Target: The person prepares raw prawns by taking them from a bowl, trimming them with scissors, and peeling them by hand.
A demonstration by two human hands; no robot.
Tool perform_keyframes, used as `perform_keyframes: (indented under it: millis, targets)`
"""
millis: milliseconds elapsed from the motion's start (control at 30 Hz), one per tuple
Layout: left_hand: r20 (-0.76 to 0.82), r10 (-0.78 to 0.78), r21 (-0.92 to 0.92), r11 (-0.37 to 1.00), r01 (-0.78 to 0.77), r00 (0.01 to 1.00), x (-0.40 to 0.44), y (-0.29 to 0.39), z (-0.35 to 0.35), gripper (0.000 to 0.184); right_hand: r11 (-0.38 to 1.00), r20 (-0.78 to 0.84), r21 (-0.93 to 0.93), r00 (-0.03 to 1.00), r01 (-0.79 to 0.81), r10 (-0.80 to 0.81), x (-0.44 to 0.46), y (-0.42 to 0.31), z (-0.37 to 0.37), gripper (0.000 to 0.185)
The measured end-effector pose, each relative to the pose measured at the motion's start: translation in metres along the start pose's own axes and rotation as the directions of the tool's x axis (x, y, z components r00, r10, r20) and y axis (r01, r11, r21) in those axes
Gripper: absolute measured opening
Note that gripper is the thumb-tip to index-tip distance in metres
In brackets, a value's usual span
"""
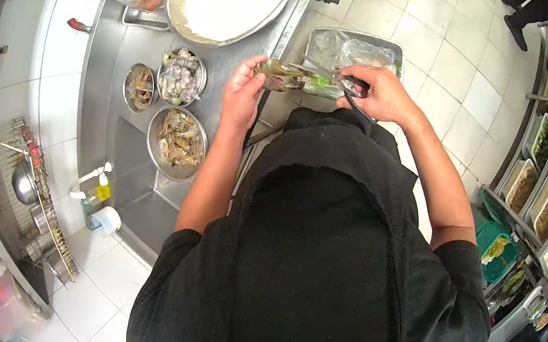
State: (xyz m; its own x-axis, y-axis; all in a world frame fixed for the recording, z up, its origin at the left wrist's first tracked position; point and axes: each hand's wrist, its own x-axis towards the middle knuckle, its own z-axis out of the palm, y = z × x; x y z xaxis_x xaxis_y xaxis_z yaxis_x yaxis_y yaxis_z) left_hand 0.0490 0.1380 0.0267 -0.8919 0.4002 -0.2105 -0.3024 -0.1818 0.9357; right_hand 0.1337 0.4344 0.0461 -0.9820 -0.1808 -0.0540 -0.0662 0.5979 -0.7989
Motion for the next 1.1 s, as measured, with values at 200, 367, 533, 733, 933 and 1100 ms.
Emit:
perform_keyframes:
  millis: [200, 367, 533, 733, 933, 1100]
  targets:
    - [-0.018, -0.074, -0.081, 0.994, 0.073, 0.997, 0.007, -0.004, 0.026, 0.037, 0.998, -0.035, 0.067, 0.999, 0.019, -0.017, -0.018, 0.013, -0.006, 0.053]
    - [-0.023, -0.107, -0.039, 0.994, 0.107, 0.994, 0.013, -0.012, 0.028, 0.037, 0.995, -0.047, 0.1, 0.999, -0.015, 0.02, -0.019, 0.023, -0.005, 0.052]
    - [-0.025, -0.105, -0.041, 0.994, 0.104, 0.994, 0.014, -0.008, 0.04, 0.037, 0.964, 0.051, 0.225, 0.989, -0.144, 0.135, -0.018, 0.019, -0.014, 0.052]
    - [0.012, -0.069, -0.039, 0.997, 0.069, 0.998, 0.018, -0.016, 0.03, 0.038, 0.97, -0.045, 0.222, 0.993, -0.099, 0.112, -0.012, 0.028, -0.024, 0.051]
    - [-0.014, -0.074, -0.038, 0.997, 0.073, 0.997, 0.022, -0.023, 0.025, 0.038, 0.987, -0.019, 0.158, 1.0, -0.015, 0.018, -0.002, 0.031, -0.02, 0.049]
    - [-0.023, -0.071, -0.081, 0.994, 0.069, 0.997, 0.019, -0.025, 0.025, 0.037, 0.98, 0.035, 0.182, 0.997, -0.081, 0.076, -0.007, 0.019, -0.016, 0.049]
